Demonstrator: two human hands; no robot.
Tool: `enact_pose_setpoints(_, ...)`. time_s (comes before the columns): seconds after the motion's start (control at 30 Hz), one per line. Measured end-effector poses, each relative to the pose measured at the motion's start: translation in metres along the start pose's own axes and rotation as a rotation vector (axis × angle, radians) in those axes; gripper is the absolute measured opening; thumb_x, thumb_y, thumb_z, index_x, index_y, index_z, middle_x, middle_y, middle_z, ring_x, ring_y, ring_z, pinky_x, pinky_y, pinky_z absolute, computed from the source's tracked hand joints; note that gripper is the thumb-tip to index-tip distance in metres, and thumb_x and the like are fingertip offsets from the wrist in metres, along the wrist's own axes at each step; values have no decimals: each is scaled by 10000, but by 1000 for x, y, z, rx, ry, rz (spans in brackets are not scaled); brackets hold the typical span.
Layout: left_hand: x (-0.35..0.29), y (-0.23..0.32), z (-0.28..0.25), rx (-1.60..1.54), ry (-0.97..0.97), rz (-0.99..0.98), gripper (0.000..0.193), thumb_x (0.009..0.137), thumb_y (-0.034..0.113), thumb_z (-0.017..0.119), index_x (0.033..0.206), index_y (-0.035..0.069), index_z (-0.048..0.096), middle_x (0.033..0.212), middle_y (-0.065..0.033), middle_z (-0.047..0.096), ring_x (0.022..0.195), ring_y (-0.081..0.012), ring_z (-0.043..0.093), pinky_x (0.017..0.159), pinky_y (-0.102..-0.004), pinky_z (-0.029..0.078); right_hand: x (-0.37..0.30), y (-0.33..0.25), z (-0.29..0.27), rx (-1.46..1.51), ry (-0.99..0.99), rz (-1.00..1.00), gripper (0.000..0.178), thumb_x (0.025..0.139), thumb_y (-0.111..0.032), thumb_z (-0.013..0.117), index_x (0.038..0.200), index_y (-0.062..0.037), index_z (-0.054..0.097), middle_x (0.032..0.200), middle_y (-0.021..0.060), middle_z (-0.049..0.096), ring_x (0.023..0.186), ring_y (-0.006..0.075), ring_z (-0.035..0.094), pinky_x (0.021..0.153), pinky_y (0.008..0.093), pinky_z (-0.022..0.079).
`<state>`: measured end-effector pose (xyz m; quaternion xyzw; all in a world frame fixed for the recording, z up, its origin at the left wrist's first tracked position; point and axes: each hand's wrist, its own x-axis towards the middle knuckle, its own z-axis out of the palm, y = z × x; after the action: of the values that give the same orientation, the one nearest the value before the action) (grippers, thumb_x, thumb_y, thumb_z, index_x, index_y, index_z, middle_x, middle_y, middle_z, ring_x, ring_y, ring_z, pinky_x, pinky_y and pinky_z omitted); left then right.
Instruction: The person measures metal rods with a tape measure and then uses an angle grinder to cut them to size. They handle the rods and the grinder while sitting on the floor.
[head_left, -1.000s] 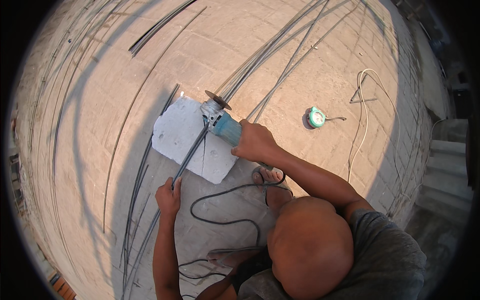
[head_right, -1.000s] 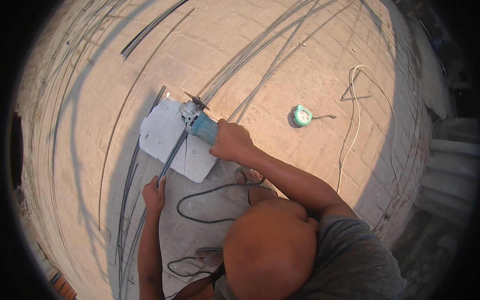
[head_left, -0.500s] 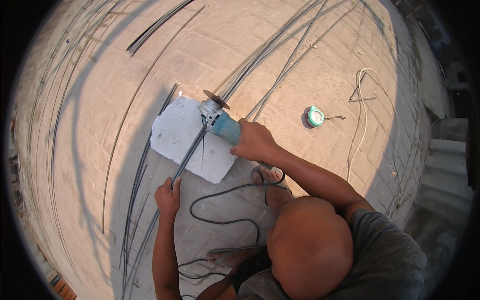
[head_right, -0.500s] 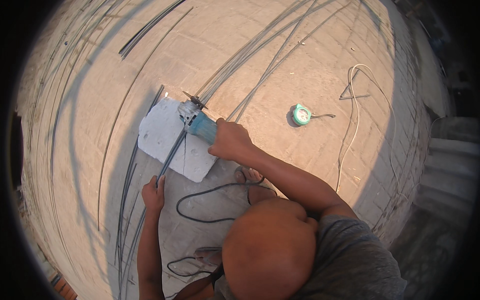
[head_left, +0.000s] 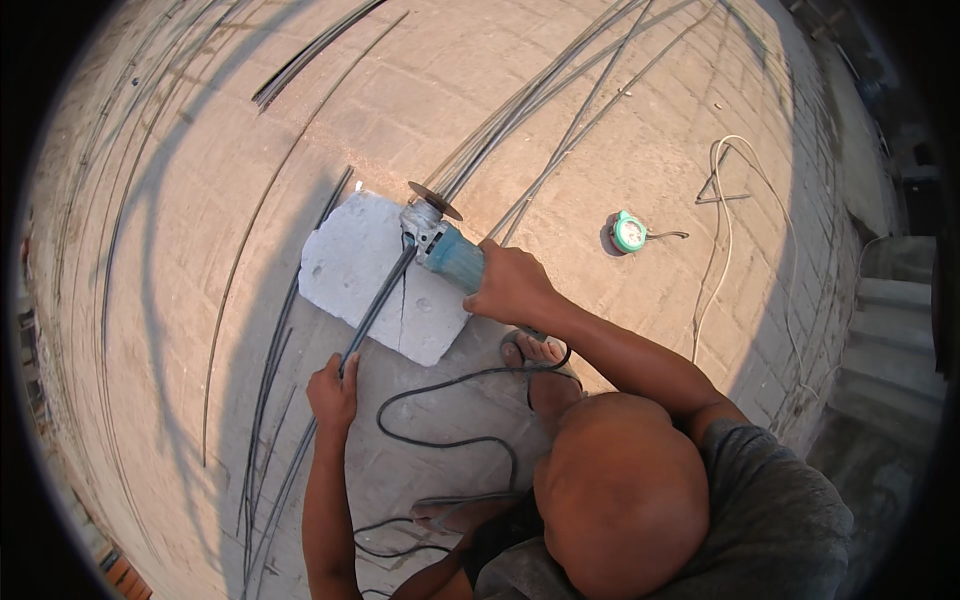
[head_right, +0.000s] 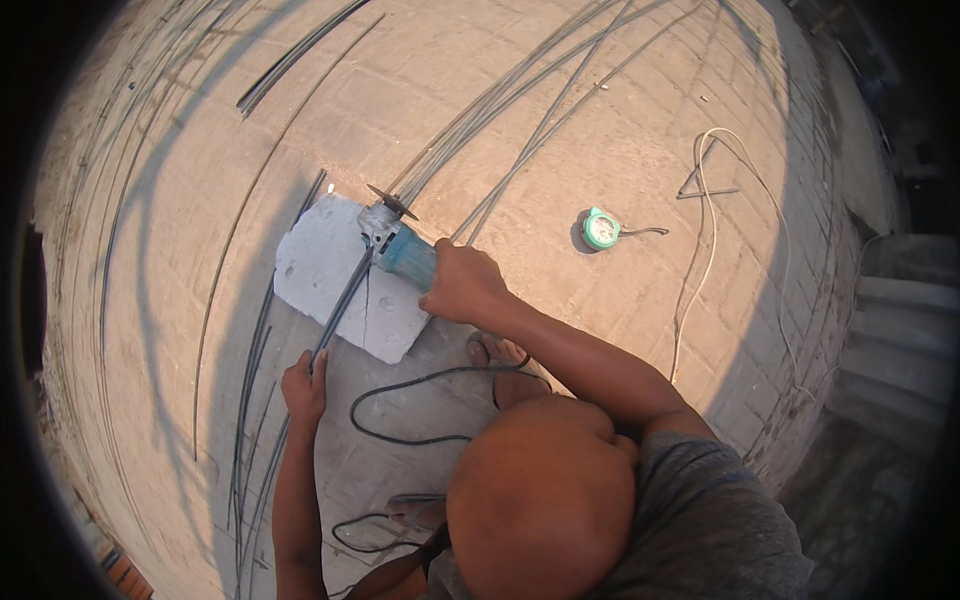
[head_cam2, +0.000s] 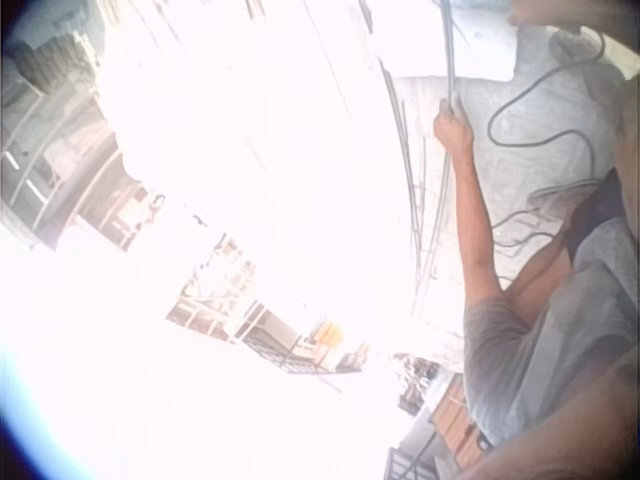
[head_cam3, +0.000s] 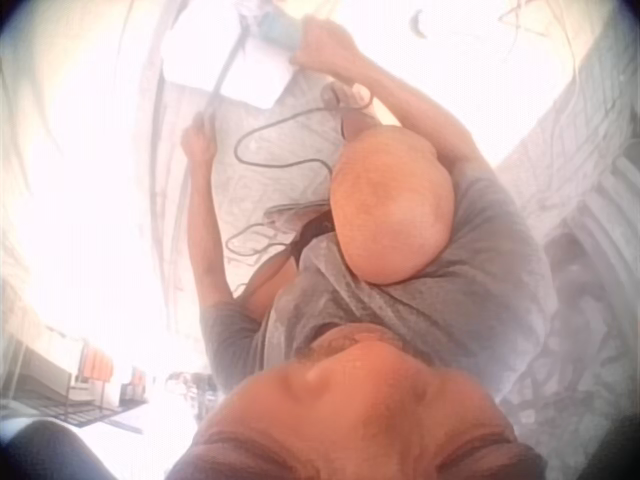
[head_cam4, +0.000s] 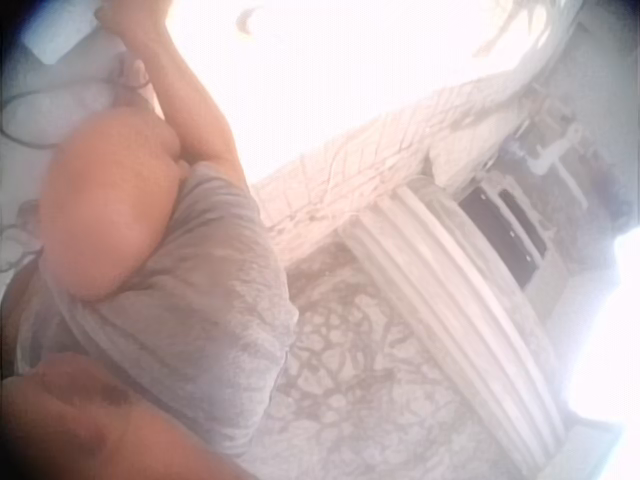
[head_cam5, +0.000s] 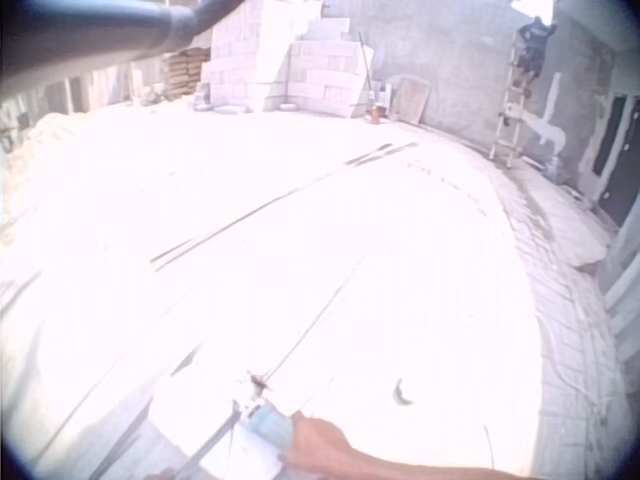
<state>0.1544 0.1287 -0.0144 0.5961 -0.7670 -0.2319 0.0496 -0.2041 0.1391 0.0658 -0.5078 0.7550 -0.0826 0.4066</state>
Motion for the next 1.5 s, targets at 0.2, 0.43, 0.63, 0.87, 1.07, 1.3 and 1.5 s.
enact_pose_setpoints(0.2,1,-2,2,-6,-28,-7,530,1053,454,555,824,-23,591,608,-247,538,553,-421,561,557,-484,420,6,0,0,-13,-22,17,667,681,-273,823,1200,75,592,984,266,718,964,423,715,850,475,574)
enact_pose_setpoints(0.43,-1,-5,0,-16,-1,3,511,1035,459,592,873,-23,639,613,-247,559,563,-425,575,559,-483,428,3,-7,-3,-6,-12,22,562,701,-239,801,1117,84,604,937,251,724,931,412,727,832,476,585)
enact_pose_setpoints(0.63,1,-1,0,-22,11,-3,502,1023,466,614,906,-20,656,616,-241,573,569,-419,589,564,-485,439,1,-7,-4,-29,-18,47,573,707,-252,815,1125,77,601,944,244,725,946,405,726,845,468,581)
enact_pose_setpoints(0.87,-1,-5,2,2,4,-12,497,1020,471,620,877,-4,650,602,-230,570,550,-408,585,544,-482,434,4,-6,-4,-7,-47,53,708,679,-276,822,1246,80,591,1021,290,715,994,427,717,877,466,577)
enact_pose_setpoints(1.07,0,-2,0,-12,-20,-42,507,1019,474,622,852,-4,636,592,-229,562,530,-404,572,530,-479,427,7,-5,-2,-26,-42,47,716,675,-287,833,1241,80,594,1021,289,715,992,429,716,881,466,576)
enact_pose_setpoints(1.3,0,-1,1,-1,-3,-27,517,1023,475,609,869,-18,640,596,-232,564,538,-405,575,540,-480,427,2,-3,1,-24,9,8,558,701,-260,816,1096,74,607,938,256,723,931,416,727,841,473,584)
enact_pose_setpoints(1.5,0,2,-1,-12,-3,-20,525,1032,471,593,861,-24,629,598,-233,556,546,-408,574,550,-477,424,3,1,2,-13,20,-11,588,687,-257,807,1117,87,601,941,264,720,941,416,723,840,477,582)
